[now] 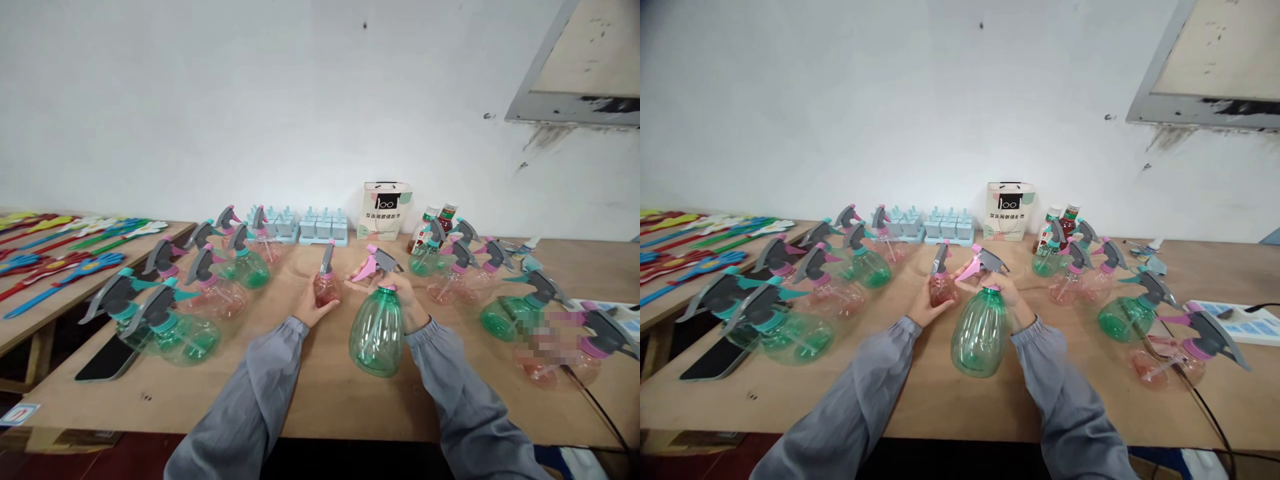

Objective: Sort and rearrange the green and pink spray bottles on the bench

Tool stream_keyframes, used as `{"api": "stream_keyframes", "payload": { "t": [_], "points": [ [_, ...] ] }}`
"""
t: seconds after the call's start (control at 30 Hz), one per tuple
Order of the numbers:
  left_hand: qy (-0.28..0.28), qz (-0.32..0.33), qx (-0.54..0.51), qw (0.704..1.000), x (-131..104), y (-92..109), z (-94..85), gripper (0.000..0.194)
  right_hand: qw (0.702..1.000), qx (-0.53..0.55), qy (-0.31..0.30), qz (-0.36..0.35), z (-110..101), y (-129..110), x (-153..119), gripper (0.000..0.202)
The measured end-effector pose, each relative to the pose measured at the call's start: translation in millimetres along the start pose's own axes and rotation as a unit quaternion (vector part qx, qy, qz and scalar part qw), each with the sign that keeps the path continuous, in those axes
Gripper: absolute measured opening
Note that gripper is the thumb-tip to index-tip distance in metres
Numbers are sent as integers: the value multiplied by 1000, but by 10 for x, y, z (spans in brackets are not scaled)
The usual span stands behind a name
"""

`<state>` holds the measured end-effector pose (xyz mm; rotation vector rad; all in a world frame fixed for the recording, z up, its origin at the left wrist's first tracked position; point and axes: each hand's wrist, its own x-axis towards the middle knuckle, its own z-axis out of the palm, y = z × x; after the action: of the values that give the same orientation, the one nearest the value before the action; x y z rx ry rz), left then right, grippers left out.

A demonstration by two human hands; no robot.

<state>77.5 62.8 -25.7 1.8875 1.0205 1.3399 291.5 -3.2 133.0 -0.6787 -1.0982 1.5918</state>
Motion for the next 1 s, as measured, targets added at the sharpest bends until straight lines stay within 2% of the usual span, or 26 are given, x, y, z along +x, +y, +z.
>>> {"api": "stream_keyframes", "payload": {
  "t": [0.1, 0.3, 0.47, 0.53, 0.6, 0.7, 0.8, 0.9, 1.0],
  "points": [
    [2, 7, 1, 1000, 3, -33, 3, 101, 999, 21, -28, -24, 54, -51, -123, 49],
    [-2, 12, 16, 1000, 8, -47, -6, 99, 997, 14, -11, -72, 129, -155, -309, 54],
    [2, 2, 13, 1000, 10, -27, -11, 98, 997, -21, 3, -70, 121, -201, -400, 49],
    [8, 3, 14, 1000, 10, -17, -11, 99, 995, -51, 30, -76, 44, -177, -410, 43],
    [12, 8, 16, 1000, 10, -5, -11, 99, 985, -93, 99, -110, -105, -129, -427, 39],
    [15, 13, 18, 1000, 9, 10, -12, 97, 931, -165, 264, -193, -462, -44, -527, 37],
    [14, 11, 23, 1000, 8, 15, -15, 96, 843, -250, 410, -242, -893, -1, -739, 36],
    [10, 6, 32, 999, 9, 15, -19, 96, 776, -302, 491, -257, -1265, -40, -975, 36],
    [12, 8, 38, 999, 12, 22, -18, 97, 720, -333, 541, -278, -1524, -135, -1128, 36]
  ]
}}
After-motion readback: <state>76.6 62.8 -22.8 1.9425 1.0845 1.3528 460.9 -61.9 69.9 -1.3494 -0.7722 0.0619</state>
